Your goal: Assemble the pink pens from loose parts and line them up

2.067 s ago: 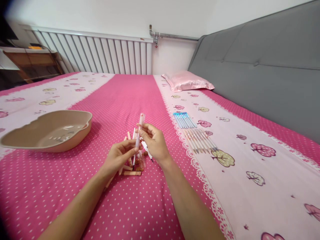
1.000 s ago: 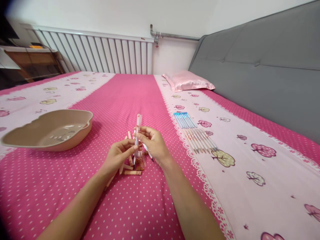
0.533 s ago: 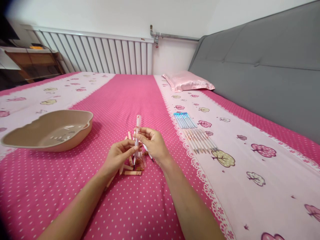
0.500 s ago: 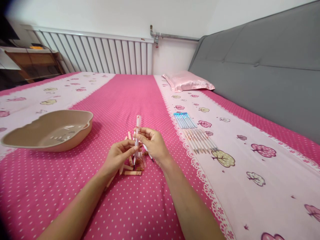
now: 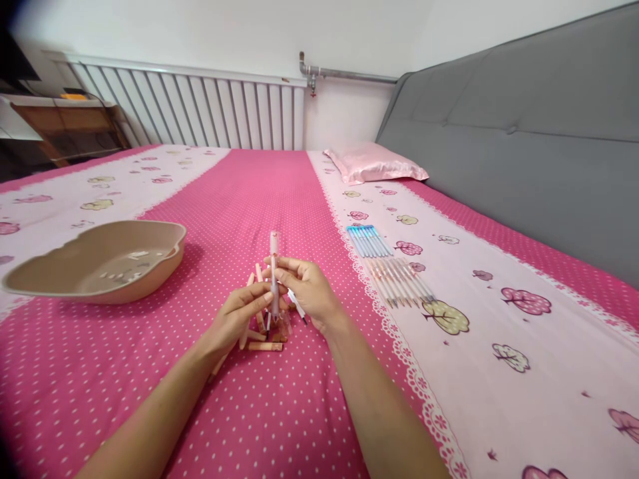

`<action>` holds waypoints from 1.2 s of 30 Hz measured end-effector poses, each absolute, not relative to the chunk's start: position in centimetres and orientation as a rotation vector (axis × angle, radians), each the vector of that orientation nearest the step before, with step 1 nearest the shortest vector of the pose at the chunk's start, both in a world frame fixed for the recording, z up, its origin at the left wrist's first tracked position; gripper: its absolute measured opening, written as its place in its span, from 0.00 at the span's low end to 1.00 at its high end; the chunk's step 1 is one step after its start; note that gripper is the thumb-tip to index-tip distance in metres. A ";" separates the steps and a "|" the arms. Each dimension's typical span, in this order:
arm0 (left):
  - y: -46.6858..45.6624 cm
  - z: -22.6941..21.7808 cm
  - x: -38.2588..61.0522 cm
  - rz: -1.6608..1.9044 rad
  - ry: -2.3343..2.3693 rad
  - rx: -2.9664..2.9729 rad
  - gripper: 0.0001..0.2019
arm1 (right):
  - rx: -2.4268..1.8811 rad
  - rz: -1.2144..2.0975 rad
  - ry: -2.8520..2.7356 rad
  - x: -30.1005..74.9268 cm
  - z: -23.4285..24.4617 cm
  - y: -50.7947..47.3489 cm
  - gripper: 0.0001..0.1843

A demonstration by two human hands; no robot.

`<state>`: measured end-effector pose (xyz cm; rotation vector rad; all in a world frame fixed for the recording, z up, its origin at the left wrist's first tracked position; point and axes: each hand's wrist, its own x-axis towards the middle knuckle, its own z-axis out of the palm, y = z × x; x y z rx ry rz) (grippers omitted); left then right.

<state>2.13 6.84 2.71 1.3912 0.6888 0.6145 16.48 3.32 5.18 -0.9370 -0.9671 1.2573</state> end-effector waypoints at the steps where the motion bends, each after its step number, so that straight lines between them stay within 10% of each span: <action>1: 6.8 2.8 2.1 0.603 0.697 1.393 0.17 | -0.946 1.239 -0.975 16.5 5.2 3.3 0.14; 36: 6.8 3.2 2.2 0.699 0.693 1.359 0.17 | -0.809 1.361 -0.861 16.5 5.2 3.3 0.18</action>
